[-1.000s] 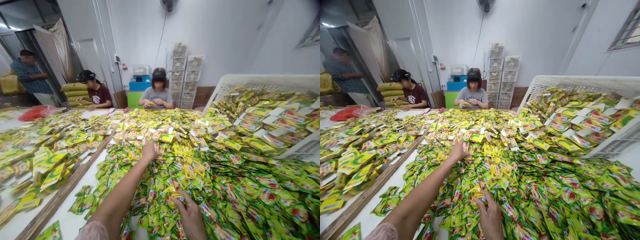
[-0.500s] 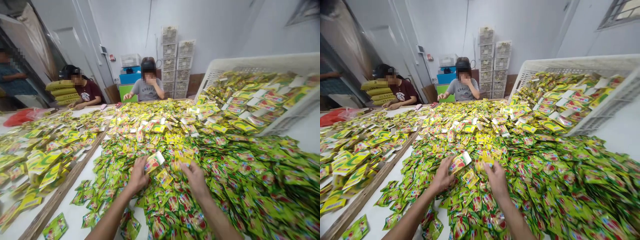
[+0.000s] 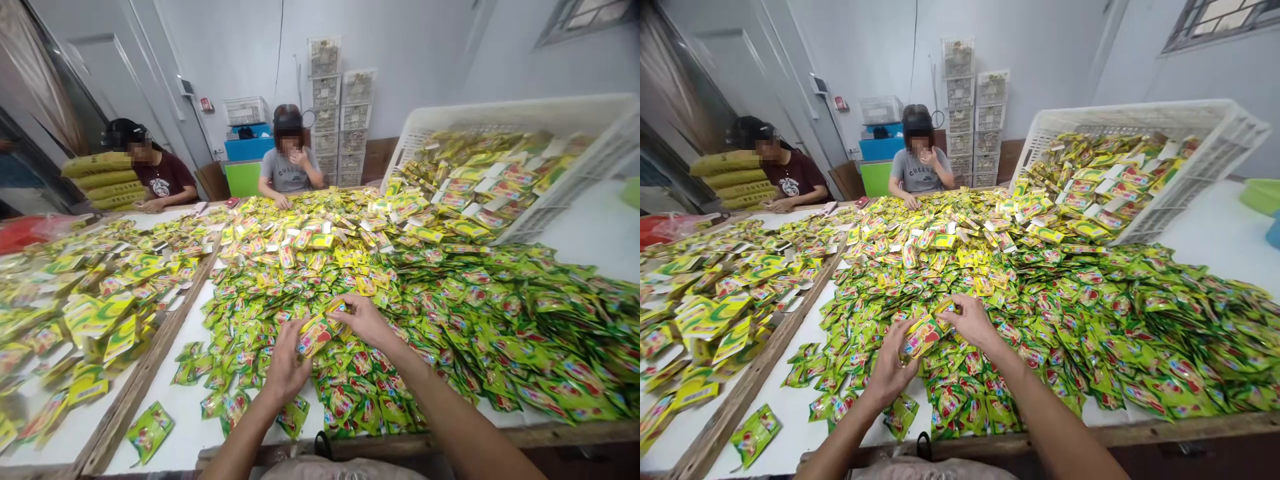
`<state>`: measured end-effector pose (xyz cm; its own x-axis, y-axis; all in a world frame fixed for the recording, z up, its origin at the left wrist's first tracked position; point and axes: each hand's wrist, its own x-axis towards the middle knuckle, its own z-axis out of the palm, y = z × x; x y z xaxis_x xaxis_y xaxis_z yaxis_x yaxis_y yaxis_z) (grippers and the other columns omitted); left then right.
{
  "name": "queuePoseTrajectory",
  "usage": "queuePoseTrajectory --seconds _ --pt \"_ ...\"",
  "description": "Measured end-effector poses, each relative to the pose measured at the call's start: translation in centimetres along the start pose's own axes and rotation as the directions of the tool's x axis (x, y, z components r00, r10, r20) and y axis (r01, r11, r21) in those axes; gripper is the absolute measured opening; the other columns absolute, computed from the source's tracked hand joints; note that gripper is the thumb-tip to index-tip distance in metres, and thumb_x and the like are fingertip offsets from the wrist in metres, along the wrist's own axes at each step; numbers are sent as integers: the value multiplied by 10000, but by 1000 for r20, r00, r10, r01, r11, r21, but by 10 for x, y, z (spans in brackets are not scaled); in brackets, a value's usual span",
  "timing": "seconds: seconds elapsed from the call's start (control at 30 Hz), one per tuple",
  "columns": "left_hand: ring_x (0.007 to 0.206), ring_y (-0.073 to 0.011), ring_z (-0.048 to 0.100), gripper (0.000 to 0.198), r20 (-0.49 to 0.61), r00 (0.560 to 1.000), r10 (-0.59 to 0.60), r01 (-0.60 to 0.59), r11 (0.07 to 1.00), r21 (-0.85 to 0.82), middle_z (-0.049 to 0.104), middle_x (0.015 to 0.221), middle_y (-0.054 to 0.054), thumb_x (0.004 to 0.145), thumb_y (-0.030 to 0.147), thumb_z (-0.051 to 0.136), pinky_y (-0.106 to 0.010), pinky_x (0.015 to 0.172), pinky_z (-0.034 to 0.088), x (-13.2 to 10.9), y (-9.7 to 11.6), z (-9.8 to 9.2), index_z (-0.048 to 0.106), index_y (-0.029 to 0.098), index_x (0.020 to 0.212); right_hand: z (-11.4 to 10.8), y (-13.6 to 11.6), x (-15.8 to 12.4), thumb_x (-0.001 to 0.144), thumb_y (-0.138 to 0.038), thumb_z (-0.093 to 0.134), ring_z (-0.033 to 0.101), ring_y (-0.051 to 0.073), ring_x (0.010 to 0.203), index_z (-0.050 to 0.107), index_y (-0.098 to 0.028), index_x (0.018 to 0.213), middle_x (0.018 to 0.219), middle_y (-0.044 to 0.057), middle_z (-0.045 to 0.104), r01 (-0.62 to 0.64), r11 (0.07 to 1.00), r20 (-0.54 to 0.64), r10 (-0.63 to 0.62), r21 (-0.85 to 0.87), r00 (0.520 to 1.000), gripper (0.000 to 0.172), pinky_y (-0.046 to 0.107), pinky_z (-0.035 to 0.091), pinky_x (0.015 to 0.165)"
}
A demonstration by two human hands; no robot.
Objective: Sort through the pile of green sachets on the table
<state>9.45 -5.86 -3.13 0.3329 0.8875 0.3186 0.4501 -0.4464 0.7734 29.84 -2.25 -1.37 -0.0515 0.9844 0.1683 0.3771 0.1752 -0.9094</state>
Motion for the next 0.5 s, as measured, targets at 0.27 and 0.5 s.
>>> queuePoseTrajectory --seconds 0.27,0.5 --pt "730 -195 616 401 256 894 -368 436 579 -689 683 883 -76 629 311 729 -293 678 469 -3 -3 -7 632 133 975 37 -18 -6 627 -463 702 529 152 592 612 -181 734 647 -8 579 -21 996 -79 28 88 996 315 256 424 549" --pt "665 -147 608 378 262 877 -403 428 407 -807 705 800 -32 557 283 790 -239 644 448 -8 -6 -4 686 150 894 38 -21 -13 692 -435 654 566 221 773 672 -213 841 786 47 629 72 966 -66 -92 -248 994 268 345 436 709"
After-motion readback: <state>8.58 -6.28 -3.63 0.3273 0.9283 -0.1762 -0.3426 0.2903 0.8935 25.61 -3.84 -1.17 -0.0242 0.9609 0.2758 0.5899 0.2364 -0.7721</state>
